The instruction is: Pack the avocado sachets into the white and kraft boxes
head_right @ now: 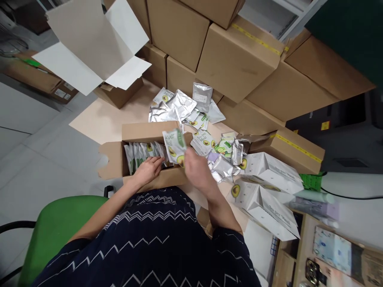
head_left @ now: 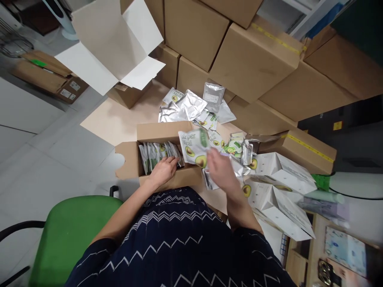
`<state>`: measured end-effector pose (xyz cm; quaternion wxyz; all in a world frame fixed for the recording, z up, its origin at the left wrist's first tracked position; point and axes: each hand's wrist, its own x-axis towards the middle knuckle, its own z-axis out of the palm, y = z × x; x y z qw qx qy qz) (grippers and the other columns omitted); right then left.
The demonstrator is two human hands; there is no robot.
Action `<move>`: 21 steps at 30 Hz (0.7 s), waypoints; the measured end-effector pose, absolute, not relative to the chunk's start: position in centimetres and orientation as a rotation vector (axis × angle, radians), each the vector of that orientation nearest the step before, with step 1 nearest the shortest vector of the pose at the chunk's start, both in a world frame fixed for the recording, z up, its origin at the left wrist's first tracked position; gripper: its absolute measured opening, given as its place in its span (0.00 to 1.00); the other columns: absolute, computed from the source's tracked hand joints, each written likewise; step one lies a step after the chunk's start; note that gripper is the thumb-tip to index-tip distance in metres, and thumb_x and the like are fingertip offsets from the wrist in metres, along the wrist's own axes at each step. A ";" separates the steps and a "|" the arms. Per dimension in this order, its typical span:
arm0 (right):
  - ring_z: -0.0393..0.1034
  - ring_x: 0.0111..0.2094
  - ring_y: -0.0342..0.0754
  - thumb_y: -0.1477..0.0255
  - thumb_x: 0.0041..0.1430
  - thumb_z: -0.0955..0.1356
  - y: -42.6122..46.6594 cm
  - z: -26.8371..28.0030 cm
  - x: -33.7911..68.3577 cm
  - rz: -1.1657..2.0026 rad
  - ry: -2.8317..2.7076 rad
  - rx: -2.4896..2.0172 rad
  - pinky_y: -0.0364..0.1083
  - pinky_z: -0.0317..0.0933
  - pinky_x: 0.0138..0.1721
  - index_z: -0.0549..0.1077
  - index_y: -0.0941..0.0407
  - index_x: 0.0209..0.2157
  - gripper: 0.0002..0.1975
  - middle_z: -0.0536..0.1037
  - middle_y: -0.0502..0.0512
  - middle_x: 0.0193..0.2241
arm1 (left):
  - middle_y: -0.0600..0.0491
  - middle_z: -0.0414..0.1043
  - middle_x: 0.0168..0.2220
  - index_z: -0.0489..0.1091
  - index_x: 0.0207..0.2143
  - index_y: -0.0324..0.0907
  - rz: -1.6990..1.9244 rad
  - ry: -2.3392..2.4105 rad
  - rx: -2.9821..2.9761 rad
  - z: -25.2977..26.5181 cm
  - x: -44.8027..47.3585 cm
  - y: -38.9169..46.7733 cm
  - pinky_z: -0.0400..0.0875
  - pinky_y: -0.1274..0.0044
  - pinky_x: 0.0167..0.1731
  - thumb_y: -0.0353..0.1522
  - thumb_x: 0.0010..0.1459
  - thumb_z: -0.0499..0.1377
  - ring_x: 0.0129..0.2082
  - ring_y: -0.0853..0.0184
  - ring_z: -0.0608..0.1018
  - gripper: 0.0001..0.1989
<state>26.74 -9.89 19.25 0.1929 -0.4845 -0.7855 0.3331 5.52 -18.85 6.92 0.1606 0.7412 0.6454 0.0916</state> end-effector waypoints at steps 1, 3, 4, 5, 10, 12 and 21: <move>0.73 0.24 0.50 0.61 0.68 0.61 -10.0 18.0 25.5 0.944 -2.291 -1.368 0.51 0.69 0.31 0.72 0.49 0.38 0.11 0.74 0.52 0.22 | 0.43 0.76 0.51 0.69 0.58 0.38 0.258 1.850 2.116 6.9 5.5 -18.9 0.73 0.66 0.50 0.29 0.68 0.47 0.45 0.59 0.77 0.20; 0.75 0.26 0.52 0.64 0.67 0.62 -9.9 15.2 23.3 0.965 -2.378 -1.403 0.52 0.71 0.36 0.71 0.49 0.35 0.09 0.74 0.53 0.22 | 0.43 0.76 0.51 0.68 0.59 0.37 0.267 1.868 2.105 6.8 5.5 -18.9 0.73 0.67 0.50 0.30 0.69 0.47 0.45 0.59 0.77 0.20; 0.76 0.27 0.53 0.65 0.66 0.63 -9.7 13.8 22.4 0.981 -2.395 -1.424 0.53 0.71 0.37 0.70 0.49 0.33 0.08 0.74 0.54 0.21 | 0.42 0.76 0.50 0.67 0.60 0.37 0.277 1.879 2.099 6.8 5.6 -18.9 0.73 0.67 0.50 0.30 0.69 0.46 0.45 0.59 0.77 0.21; 0.77 0.29 0.54 0.66 0.66 0.64 -9.4 12.5 21.6 1.008 -2.396 -1.445 0.54 0.71 0.39 0.69 0.49 0.32 0.07 0.74 0.54 0.21 | 0.42 0.76 0.50 0.65 0.62 0.36 0.286 1.889 2.094 6.9 5.6 -19.0 0.73 0.67 0.50 0.30 0.69 0.46 0.45 0.59 0.77 0.22; 0.79 0.33 0.55 0.71 0.62 0.68 -8.4 8.7 19.4 1.202 -2.389 -1.509 0.55 0.71 0.42 0.68 0.50 0.26 0.10 0.76 0.54 0.21 | 0.46 0.74 0.44 0.52 0.70 0.41 0.186 1.883 2.112 7.5 5.8 -18.7 0.73 0.70 0.46 0.27 0.67 0.46 0.43 0.61 0.77 0.30; 0.80 0.34 0.54 0.73 0.60 0.69 -8.6 8.9 19.2 1.261 -2.437 -1.483 0.54 0.72 0.42 0.68 0.51 0.24 0.11 0.77 0.54 0.22 | 0.47 0.73 0.42 0.51 0.71 0.44 0.118 1.872 2.084 7.6 5.9 -18.5 0.73 0.70 0.45 0.27 0.66 0.47 0.42 0.61 0.77 0.31; 0.77 0.27 0.47 0.51 0.63 0.65 -4.8 14.3 28.9 1.508 -1.789 -1.241 0.49 0.73 0.34 0.78 0.53 0.36 0.21 0.81 0.54 0.29 | 0.43 0.74 0.48 0.57 0.68 0.39 0.178 1.828 2.005 7.0 5.6 -18.0 0.71 0.68 0.52 0.30 0.68 0.45 0.46 0.60 0.77 0.27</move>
